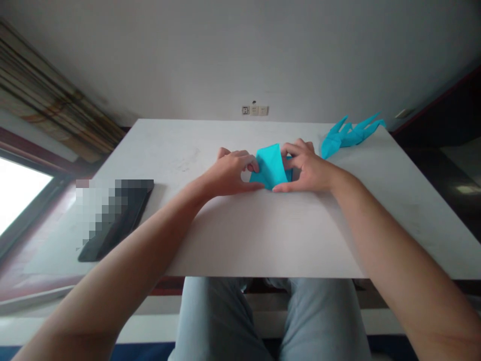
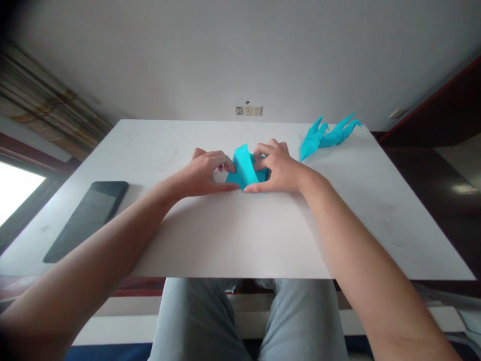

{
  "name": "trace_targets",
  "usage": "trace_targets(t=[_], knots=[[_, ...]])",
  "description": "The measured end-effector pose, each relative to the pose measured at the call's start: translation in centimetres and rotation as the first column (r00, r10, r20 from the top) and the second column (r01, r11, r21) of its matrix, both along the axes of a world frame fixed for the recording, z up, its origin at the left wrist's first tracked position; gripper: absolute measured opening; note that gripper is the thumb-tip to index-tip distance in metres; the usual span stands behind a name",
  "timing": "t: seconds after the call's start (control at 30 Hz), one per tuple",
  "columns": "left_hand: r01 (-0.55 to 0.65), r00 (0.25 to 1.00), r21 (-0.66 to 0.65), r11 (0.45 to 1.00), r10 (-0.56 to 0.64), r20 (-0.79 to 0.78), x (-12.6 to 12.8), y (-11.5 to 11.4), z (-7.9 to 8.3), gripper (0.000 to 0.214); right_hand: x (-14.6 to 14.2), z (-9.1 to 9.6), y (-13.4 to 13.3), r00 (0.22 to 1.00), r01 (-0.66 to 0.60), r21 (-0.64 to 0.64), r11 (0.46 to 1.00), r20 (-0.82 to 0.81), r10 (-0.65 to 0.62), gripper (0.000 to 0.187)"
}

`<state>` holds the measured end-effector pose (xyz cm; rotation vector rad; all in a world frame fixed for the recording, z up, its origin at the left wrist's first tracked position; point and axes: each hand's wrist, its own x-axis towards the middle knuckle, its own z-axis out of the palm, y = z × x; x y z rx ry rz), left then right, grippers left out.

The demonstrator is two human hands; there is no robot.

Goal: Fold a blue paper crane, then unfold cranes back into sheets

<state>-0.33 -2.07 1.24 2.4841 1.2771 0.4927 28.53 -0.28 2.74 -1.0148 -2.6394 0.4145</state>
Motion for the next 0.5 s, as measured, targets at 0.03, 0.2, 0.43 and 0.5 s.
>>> trace_targets(t=[0.03,0.2,0.43,0.5], knots=[[0.023,1.000,-0.009,1.000,-0.023,0.002,-0.15,0.08,0.08,0.044,-0.20,0.05,-0.17,1.000,-0.019,-0.023,1.000,0.015,0.019,0.041],[0.088,0.995,-0.035,0.996,-0.086,0.041,-0.90,0.70,0.21,0.033,-0.74,0.04,-0.44,0.998,-0.062,-0.061,0.996,0.019,0.063,0.053],[0.072,0.997,-0.010,0.997,-0.072,-0.017,-0.68,0.64,-0.28,0.031,-0.86,-0.22,-0.26,0.998,-0.056,-0.067,0.996,0.000,0.056,0.065],[0.070,0.997,-0.009,0.997,-0.071,-0.028,-0.68,0.60,-0.33,0.036,-0.92,-0.25,-0.33,0.999,-0.048,-0.062,0.997,0.001,0.048,0.069]])
